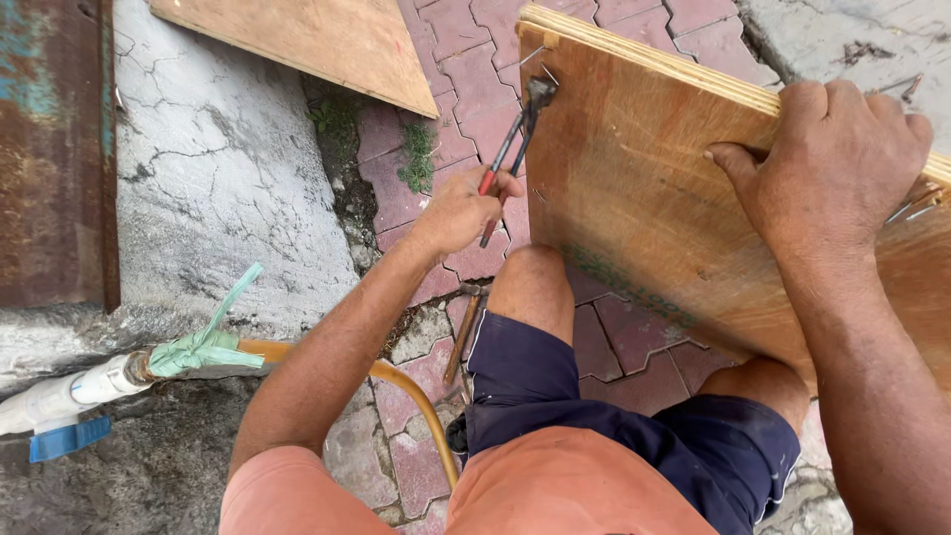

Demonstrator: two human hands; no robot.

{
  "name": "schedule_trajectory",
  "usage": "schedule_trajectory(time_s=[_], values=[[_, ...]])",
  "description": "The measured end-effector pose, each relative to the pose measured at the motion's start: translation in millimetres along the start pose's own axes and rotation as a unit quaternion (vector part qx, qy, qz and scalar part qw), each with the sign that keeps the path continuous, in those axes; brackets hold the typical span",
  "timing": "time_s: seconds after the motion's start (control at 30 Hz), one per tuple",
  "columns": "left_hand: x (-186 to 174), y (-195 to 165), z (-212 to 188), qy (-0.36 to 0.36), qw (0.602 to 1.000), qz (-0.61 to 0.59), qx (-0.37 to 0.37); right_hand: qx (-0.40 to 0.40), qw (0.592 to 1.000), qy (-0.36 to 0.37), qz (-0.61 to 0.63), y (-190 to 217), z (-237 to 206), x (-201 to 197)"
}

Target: The person sits on the ground holding a plywood board on their lap. They use pincers to pull nails out of the board, hammer nails along its edge with a hammer, and return to pulling remaining nails with the pincers.

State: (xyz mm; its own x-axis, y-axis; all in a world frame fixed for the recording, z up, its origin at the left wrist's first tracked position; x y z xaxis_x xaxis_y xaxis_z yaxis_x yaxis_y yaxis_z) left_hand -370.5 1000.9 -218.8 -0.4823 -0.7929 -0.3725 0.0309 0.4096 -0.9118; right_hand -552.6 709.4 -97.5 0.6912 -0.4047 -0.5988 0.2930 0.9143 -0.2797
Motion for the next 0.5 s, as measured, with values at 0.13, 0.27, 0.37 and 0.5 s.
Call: schedule_trajectory(time_s=[0.13,0.27,0.37,0.5], values=[[-15.8,-36.3,-0.4,-0.033,0.976,0.176,0.127,0.004,1.000,0.012,-0.013,-1.7,-4.5,4.7],[-21.5,-48.7,8.3,-0.012,0.953,0.272,0.136,0.001,1.000,0.003,-0.008,-1.8,-5.2,7.0],[-28.2,-61.5,11.5,-0.005,0.933,0.325,0.152,0.005,1.000,0.005,-0.010,-4.3,-4.7,11.0],[-33.9,-72.4,8.8,0.014,0.926,0.357,0.123,-0.007,1.000,0.005,-0.026,-2.9,-5.4,11.6]])
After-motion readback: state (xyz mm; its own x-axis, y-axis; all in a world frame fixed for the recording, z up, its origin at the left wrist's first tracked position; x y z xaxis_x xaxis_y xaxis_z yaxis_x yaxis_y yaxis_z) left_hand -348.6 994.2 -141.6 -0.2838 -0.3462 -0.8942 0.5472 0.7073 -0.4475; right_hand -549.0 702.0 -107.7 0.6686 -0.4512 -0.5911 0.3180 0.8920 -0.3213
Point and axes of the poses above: each hand's wrist, its own z-axis towards the middle knuckle, its own x-axis out of the palm, y = z × x, the point moved 9 cm from there along z, towards the middle knuckle, and after that the axes turned 10 degrees about -y, right-handed, at the moved point
